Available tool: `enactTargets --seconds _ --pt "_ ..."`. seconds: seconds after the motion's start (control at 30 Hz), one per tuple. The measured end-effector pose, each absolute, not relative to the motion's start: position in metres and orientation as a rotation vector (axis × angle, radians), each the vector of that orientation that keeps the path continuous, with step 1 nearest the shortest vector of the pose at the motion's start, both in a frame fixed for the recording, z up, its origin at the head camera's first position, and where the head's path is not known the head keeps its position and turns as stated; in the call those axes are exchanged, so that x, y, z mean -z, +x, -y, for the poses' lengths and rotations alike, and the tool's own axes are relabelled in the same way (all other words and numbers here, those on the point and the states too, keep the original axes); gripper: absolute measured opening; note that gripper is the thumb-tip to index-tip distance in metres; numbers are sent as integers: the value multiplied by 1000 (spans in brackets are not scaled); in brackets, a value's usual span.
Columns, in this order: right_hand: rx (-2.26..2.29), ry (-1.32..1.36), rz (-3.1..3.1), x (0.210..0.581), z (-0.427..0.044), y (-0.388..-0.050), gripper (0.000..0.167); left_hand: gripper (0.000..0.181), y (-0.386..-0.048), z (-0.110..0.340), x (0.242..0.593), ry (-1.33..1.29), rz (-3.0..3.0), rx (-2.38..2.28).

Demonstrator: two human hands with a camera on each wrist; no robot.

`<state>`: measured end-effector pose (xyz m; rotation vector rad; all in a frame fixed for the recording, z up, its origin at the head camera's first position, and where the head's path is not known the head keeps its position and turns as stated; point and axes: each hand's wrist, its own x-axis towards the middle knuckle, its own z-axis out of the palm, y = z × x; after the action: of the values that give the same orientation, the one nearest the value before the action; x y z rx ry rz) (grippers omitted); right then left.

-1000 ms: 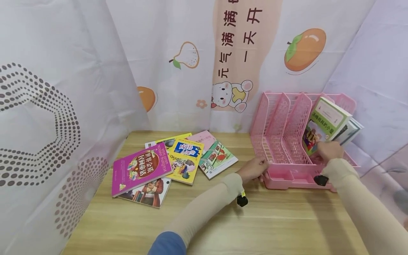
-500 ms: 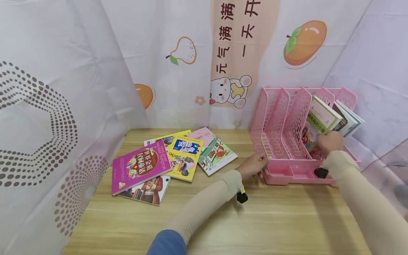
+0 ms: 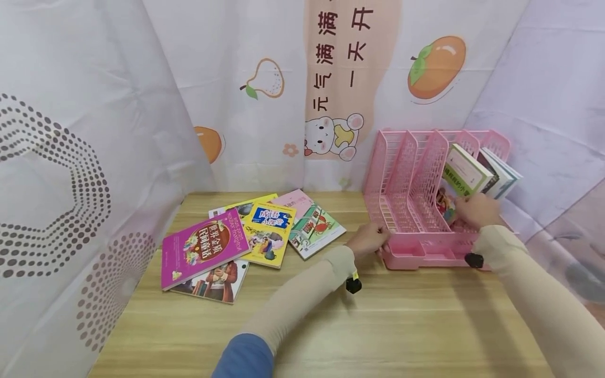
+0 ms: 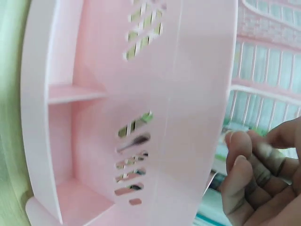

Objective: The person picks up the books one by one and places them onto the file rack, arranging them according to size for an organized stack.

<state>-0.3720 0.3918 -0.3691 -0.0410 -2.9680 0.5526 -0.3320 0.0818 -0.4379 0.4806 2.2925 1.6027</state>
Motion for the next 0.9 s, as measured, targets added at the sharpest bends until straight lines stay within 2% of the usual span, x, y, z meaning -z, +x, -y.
enactTargets --seconds 0.13,0.37,0.63,0.9 --pt "-642 39 2983 370 -372 -372 60 30 -334 -75 435 516 -2358 -1548" --pt "-737 213 2921 382 -349 -372 49 29 -337 -63 431 628 -2523 -1406" --pt "-848 266 2863 388 -332 -367 55 27 -341 -46 438 537 -2524 -1476" --pt "-924 340 2759 382 -307 -361 55 37 -343 -20 427 499 -2555 -1535"
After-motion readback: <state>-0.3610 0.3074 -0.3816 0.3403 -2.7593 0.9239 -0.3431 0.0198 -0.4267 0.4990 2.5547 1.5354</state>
